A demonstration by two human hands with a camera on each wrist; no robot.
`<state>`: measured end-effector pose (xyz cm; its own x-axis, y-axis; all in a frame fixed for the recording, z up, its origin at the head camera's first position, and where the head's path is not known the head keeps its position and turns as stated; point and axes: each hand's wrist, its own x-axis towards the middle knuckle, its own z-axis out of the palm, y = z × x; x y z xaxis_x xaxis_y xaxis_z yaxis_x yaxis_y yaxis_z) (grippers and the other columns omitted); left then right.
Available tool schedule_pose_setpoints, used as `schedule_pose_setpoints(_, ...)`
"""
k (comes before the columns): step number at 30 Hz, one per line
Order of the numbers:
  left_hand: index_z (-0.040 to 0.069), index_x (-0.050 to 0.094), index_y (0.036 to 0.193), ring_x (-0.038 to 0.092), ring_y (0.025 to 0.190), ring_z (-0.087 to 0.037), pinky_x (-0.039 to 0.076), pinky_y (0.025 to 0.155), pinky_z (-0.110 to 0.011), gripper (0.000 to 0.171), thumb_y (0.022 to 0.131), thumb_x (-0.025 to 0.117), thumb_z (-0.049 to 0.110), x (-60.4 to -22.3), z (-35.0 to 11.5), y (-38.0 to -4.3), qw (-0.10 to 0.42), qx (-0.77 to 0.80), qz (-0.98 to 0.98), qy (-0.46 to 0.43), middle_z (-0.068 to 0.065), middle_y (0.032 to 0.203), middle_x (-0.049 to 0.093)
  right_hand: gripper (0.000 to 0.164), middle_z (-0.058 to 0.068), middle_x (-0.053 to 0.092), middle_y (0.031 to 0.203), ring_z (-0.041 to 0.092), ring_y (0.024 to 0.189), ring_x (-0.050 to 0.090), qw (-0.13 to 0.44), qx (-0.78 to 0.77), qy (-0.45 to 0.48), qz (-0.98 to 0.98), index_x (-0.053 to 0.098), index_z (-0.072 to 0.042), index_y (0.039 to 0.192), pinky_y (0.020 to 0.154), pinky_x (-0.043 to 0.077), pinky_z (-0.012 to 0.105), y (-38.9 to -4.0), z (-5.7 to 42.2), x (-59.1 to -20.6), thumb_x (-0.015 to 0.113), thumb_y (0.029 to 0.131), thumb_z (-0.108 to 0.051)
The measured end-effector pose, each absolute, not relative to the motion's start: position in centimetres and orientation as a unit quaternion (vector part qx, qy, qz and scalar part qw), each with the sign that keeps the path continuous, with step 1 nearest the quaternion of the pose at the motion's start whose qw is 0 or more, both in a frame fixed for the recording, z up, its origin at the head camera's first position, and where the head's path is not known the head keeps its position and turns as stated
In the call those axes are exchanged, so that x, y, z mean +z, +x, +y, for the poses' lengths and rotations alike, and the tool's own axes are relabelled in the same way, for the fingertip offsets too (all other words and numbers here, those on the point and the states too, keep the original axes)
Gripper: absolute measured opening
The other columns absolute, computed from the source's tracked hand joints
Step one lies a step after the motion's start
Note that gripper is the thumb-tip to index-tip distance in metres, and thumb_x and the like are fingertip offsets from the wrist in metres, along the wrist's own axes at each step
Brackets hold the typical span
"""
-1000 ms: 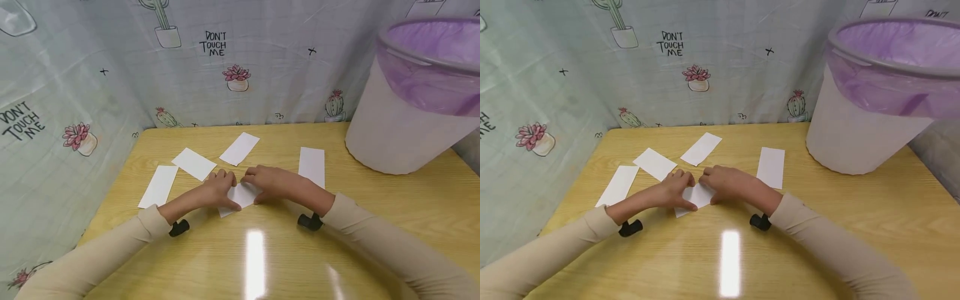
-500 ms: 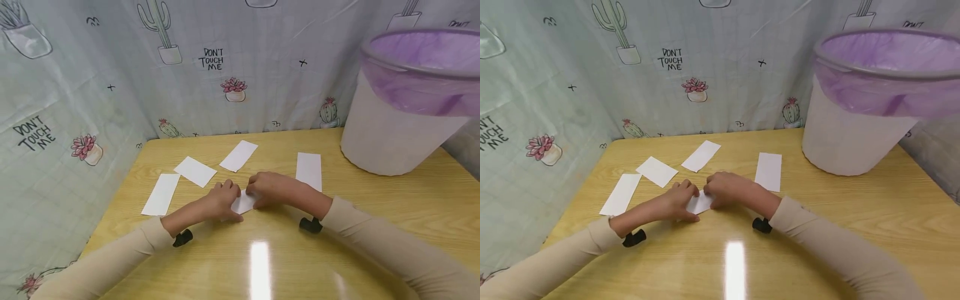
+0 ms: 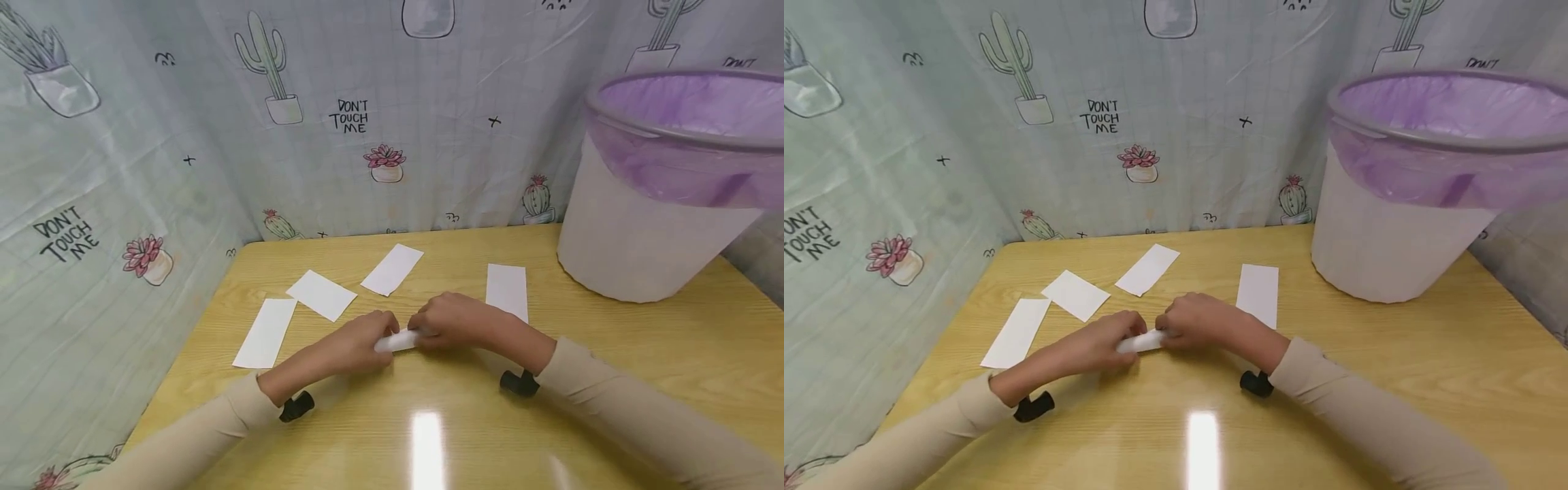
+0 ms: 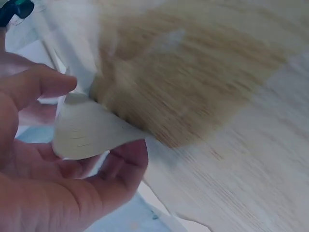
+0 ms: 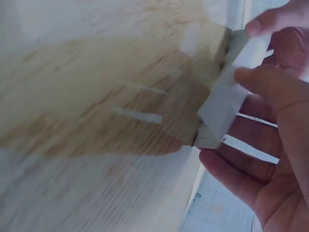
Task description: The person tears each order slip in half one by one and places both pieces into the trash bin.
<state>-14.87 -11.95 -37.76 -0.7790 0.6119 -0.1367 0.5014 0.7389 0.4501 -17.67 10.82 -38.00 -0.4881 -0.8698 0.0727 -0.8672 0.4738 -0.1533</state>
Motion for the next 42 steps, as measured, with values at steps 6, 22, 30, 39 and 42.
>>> schedule_pose_setpoints(6,0.013,0.063,0.107,0.053,0.068,-0.012,0.045,0.061,-0.028,0.013,0.094,0.066,0.013,-38.0,-12.0,-14.1,0.127,0.239,0.919,0.288,0.005,0.087,0.063,0.017,-0.007,0.07,0.083,0.001,0.061,0.05,-0.011,-0.126,-0.528,0.84,0.073,-0.01,0.107,0.06,0.046,0.019,-17.1,11.4,-38.6,0.07,0.097,-0.024)
schedule_pose_setpoints(22,0.011,0.069,0.098,0.04,0.064,-0.005,0.039,0.061,-0.025,0.026,0.109,0.049,0.023,-37.4,-12.1,-13.9,0.075,0.303,0.9,0.305,0.008,0.07,0.044,0.008,-0.004,0.077,0.09,0.004,0.076,0.07,-0.131,-0.167,-0.527,0.823,0.078,-0.012,0.099,0.069,0.056,0.023,-16.9,12.7,-37.0,0.072,0.096,-0.015)
schedule_pose_setpoints(30,0.02,0.072,0.109,0.054,0.078,-0.009,0.046,0.073,-0.029,0.023,0.108,0.052,0.031,-37.0,-12.0,-13.6,0.035,0.38,0.88,0.283,0.008,0.088,0.065,0.011,-0.001,0.077,0.094,0.009,0.078,0.074,-0.128,-0.242,-0.489,0.829,0.072,-0.01,0.106,0.068,0.057,0.024,-16.1,12.8,-36.0,0.072,0.096,-0.014)
schedule_pose_setpoints(39,0.019,0.077,0.107,0.067,0.1,-0.01,0.054,0.085,-0.031,0.014,0.102,0.065,0.024,-37.2,-12.0,-13.4,-0.034,0.485,0.834,0.26,0.008,0.104,0.075,0.011,0.0,0.075,0.101,0.016,0.099,0.074,-0.081,-0.337,-0.424,0.837,0.066,-0.012,0.108,0.079,0.059,0.026,-15.0,12.6,-36.0,0.07,0.098,-0.014)
schedule_pose_setpoints(42,0.019,0.078,0.103,0.067,0.098,-0.009,0.053,0.083,-0.029,0.011,0.1,0.068,0.023,-37.2,-11.8,-13.3,-0.044,0.492,0.832,0.253,0.009,0.101,0.075,0.008,-0.002,0.075,0.102,0.015,0.101,0.074,-0.086,-0.368,-0.413,0.829,0.067,-0.012,0.105,0.082,0.058,0.027,-14.8,12.5,-35.9,0.07,0.098,-0.013)
